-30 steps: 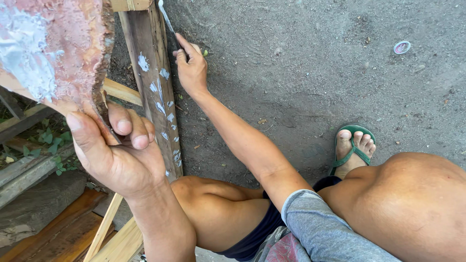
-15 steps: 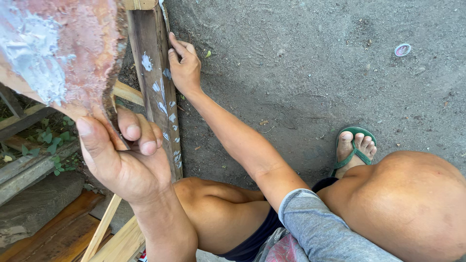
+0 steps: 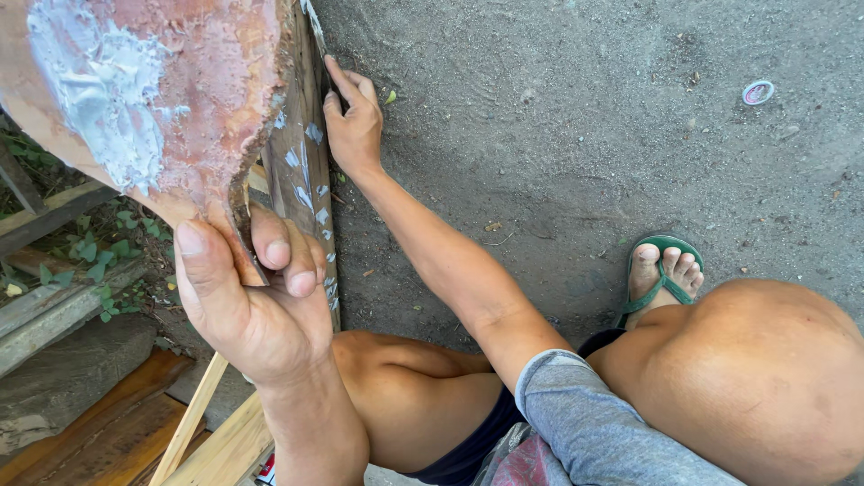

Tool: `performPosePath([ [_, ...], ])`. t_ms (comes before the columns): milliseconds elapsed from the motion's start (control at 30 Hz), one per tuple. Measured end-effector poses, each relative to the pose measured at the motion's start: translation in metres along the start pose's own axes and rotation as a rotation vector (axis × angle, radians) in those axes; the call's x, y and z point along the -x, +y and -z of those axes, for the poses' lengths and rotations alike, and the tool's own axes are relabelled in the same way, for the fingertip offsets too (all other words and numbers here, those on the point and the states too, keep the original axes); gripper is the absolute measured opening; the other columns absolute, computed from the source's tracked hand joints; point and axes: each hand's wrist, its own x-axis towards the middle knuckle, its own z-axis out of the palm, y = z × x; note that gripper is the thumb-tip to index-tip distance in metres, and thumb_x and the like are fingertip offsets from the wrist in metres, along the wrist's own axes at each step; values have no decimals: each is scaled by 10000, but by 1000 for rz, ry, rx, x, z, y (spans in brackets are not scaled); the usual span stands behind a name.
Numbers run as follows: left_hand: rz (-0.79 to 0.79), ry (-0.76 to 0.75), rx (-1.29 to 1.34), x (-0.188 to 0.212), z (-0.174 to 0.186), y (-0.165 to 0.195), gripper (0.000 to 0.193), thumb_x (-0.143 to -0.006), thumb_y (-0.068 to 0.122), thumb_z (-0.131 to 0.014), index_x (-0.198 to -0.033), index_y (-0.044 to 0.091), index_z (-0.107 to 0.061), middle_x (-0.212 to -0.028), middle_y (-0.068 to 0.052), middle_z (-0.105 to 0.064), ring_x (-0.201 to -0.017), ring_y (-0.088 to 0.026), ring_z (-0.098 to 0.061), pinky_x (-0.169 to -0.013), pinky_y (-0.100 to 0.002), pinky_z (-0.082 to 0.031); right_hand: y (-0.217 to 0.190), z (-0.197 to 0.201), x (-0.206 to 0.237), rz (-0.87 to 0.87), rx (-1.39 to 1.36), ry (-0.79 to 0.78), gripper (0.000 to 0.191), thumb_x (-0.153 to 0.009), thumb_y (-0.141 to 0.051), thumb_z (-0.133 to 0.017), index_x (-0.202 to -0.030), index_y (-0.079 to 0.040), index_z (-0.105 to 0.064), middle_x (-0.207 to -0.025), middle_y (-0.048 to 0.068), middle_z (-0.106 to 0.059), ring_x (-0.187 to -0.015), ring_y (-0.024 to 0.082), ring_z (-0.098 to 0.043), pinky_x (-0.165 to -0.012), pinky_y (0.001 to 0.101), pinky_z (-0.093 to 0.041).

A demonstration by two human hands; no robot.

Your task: The person sits on the ground holding a paddle-shaped wooden object and uses a knife to spread white paste over its surface. They also apply paste to spots on a nearby wooden frame, then continue spreading paste across the paddle.

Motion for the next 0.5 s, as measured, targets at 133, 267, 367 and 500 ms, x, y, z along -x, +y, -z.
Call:
performPosePath([
  [133, -5, -9, -18, 1, 2, 1, 368, -1175, 406, -577, -1135, 46, -511, -780, -79, -515, -551, -162, -458, -539, -321, -404, 3, 3, -4, -125, -18, -70, 452, -981, -93, -637, -1412, -231, -636, -1257, 63, -666, -953, 164, -667, -862, 289, -552],
  [267, -6, -23, -16, 2, 5, 2, 376, -1177, 413, -584, -1108, 52, -504, -784, -74, -512, -550, -159, -456, -546, -319, -409, 8, 4, -4, -119, -32, -23, 461, -1009, -81, -630, -1436, -253, -649, -1219, 49, -689, -946, 130, -675, -874, 280, -562],
  [367, 0, -31, -11, 5, 5, 3, 382, -1185, 411, -585, -1082, 52, -502, -780, -78, -510, -551, -162, -458, -557, -319, -411, 8, -1, -9, -203, -61, -81, 451, -1016, -100, -604, -1436, -265, -606, -1288, 31, -659, -883, 135, -652, -826, 280, -553],
  [500, 4, -38, -13, 5, 4, 4, 370, -1181, 408, -585, -1125, 49, -516, -767, -75, -504, -549, -158, -458, -556, -314, -409, 1, 1, -12, -72, 23, -99, 507, -944, -77, -686, -1412, -266, -645, -1256, 74, -628, -1067, 168, -643, -921, 301, -546],
])
